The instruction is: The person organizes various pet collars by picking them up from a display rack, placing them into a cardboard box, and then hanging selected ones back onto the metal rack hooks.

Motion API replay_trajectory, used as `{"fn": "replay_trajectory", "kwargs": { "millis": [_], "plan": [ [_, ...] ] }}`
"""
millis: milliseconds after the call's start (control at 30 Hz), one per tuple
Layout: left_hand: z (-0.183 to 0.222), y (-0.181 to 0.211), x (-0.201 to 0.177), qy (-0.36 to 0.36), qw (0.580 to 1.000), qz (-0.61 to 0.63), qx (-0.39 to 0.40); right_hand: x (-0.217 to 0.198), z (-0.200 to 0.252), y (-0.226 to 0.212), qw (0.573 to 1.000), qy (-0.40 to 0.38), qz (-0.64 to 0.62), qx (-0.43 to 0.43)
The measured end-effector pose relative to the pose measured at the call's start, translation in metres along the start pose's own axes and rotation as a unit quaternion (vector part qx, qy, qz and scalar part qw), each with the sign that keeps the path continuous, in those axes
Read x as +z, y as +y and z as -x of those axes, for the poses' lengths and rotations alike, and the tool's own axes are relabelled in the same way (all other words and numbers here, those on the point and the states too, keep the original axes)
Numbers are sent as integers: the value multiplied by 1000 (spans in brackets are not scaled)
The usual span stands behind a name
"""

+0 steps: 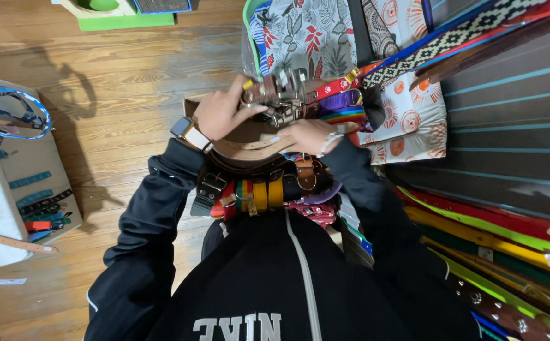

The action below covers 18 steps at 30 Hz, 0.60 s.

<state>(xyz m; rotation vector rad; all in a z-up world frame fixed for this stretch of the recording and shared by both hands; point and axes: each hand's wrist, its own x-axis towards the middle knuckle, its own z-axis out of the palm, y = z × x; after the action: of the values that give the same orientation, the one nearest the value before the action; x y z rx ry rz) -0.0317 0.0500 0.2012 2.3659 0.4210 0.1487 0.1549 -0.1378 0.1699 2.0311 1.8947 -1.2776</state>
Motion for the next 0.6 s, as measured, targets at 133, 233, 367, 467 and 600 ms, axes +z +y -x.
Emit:
{"fn": "replay_trajectory", "kwargs": {
  "millis": [133,233,367,467,600],
  "plan": [
    [-6,-22,42,-10,998,-40,49,63,-58,41,994,53,79,-46],
    [-5,-50,91,-37,996,-72,27,100,-74,46,992,97,55,-66],
    [7,-71,122,-87,994,-60,-25,171,-106,78,981,154,109,-51],
    [8,-74,122,-98,992,-77,1,207,-126,104,981,161,110,-25],
    [-2,-90,138,-115,990,-82,9,144,-90,74,847,109,-509,-105]
  ]
}}
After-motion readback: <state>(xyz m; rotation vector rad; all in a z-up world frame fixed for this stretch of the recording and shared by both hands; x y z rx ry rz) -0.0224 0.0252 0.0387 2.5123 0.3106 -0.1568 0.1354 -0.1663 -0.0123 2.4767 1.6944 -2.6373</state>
